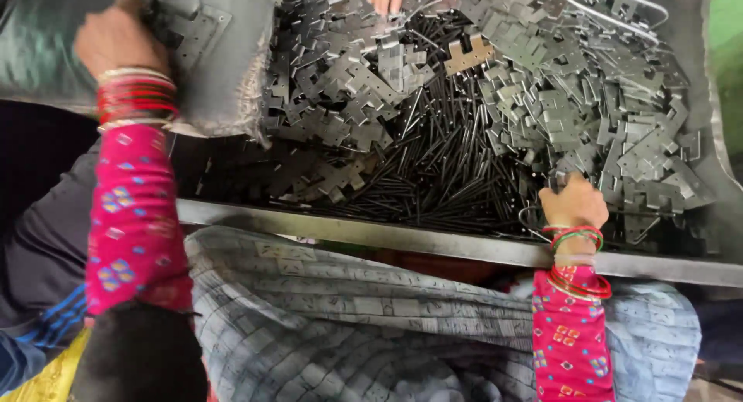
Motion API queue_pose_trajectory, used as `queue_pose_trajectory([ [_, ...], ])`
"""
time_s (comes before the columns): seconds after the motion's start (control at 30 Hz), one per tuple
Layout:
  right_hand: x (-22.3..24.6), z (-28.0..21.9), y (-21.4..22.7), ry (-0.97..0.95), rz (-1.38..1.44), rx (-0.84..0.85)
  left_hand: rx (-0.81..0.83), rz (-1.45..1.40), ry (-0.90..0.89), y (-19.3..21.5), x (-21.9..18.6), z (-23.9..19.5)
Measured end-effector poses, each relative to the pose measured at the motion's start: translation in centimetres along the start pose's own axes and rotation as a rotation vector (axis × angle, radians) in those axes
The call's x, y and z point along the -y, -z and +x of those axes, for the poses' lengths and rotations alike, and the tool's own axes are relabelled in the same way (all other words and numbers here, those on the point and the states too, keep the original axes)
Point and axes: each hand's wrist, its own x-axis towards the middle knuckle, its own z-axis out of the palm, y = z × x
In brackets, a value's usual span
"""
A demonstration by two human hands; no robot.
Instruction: The person sorts metal plates from a container by picking and pairing them by hand.
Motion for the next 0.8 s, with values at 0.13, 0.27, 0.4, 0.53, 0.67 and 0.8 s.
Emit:
queue_pose_trajectory([
  [0.13, -0.6, -0.6, -0.2, 0.014, 0.019, -0.116, -0.542, -0.066, -0.115, 12.7, -8.6, -5.3],
  [0.27, 1.5, -2.9, 4.3, 0.086, 0.156, -0.367, -0.1, -0.836, -0.095, 16.0, -17.0, -10.0],
  [0.4, 2.8, -4.6, 7.7, 0.117, 1.125, -0.259, 0.384, -0.502, -0.361, 14.3, -22.5, -13.8],
  [0.53, 2.8, -5.5, 10.5, 0.131, 1.73, -0.118, 0.618, -0.334, -0.462, 7.5, -23.8, -18.3],
  [0.67, 5.1, -6.3, 14.1, 0.001, 2.174, -0.11, 0.9, -0.165, -0.54, 7.2, -24.0, -18.7],
  [0.8, 3.6, -5.3, 10.6, -0.018, 2.372, 0.107, 1.059, 0.003, -0.588, 11.1, -25.1, -17.9],
])
